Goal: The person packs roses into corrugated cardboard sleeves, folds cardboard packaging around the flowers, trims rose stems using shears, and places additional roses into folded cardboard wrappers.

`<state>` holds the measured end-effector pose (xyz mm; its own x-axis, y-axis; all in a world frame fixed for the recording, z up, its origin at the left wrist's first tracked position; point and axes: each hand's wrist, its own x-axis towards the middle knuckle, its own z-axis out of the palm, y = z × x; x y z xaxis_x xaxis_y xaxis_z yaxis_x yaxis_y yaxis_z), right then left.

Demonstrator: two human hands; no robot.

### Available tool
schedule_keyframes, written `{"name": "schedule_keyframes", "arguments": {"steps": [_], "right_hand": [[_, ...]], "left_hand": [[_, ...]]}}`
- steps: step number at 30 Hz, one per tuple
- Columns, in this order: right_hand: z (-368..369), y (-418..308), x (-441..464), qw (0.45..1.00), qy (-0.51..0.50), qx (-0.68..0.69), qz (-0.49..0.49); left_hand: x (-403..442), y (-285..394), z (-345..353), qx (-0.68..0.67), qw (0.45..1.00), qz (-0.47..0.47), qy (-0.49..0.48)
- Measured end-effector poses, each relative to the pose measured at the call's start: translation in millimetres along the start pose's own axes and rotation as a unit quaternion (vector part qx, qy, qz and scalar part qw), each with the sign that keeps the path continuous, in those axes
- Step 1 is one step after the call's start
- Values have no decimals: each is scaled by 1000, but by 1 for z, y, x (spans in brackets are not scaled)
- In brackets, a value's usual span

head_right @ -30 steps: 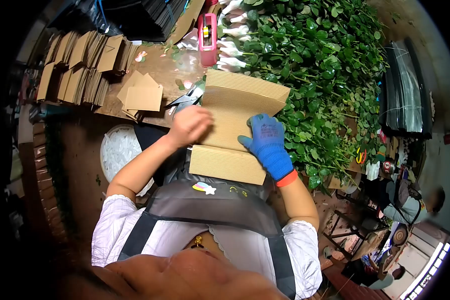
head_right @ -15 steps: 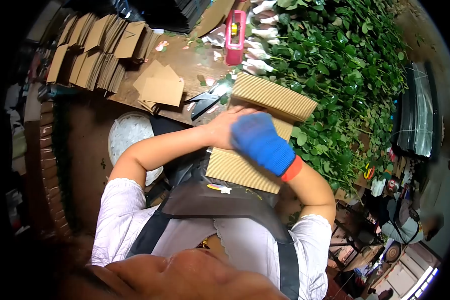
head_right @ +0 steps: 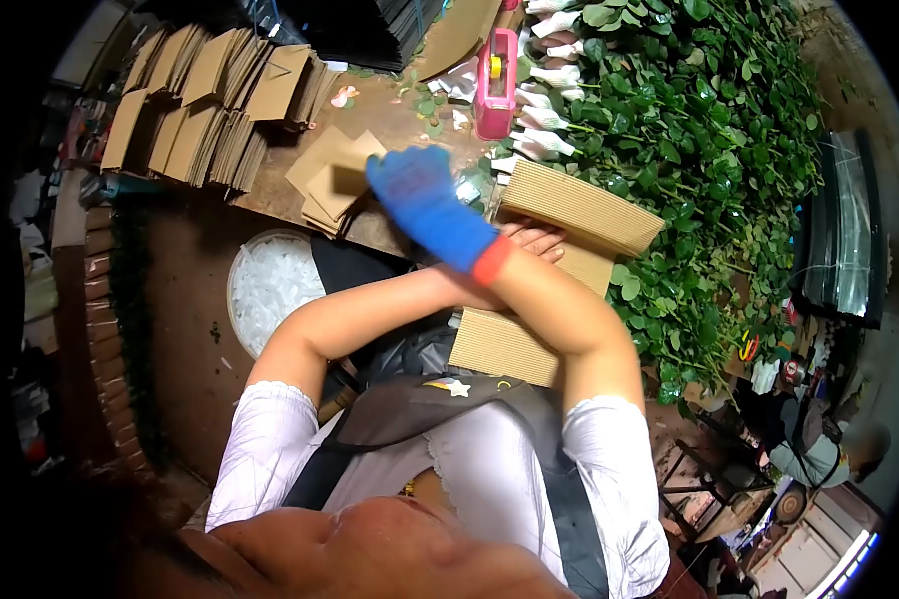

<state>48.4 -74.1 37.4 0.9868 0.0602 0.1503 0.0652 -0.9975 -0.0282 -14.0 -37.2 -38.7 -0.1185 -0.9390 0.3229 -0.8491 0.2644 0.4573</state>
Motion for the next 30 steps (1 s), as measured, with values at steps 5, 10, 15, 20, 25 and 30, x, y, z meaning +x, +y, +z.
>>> {"name": "schedule_keyframes", "arguments": {"steps": [5, 10, 15, 20, 25, 30], "right_hand": [[-60, 42, -44, 995, 19, 46, 86], [-74, 63, -46, 979, 107, 89, 152], [-110, 71, -120, 953, 203, 179, 140], [-85, 64, -212, 795, -171, 461, 356], [-54, 86, -233, 642, -228, 582, 445], [-50, 87, -224, 681, -258, 537, 425]], "left_hand": [[10, 7, -22, -93, 995, -16, 36], [8, 6, -11, -45, 997, -3, 67], [-2, 1, -6, -14, 1000, -2, 3], [4, 3, -2, -23, 999, -20, 21], [8, 5, -26, 17, 1000, 8, -24], [-28, -11, -42, 30, 985, -10, 172]]}}
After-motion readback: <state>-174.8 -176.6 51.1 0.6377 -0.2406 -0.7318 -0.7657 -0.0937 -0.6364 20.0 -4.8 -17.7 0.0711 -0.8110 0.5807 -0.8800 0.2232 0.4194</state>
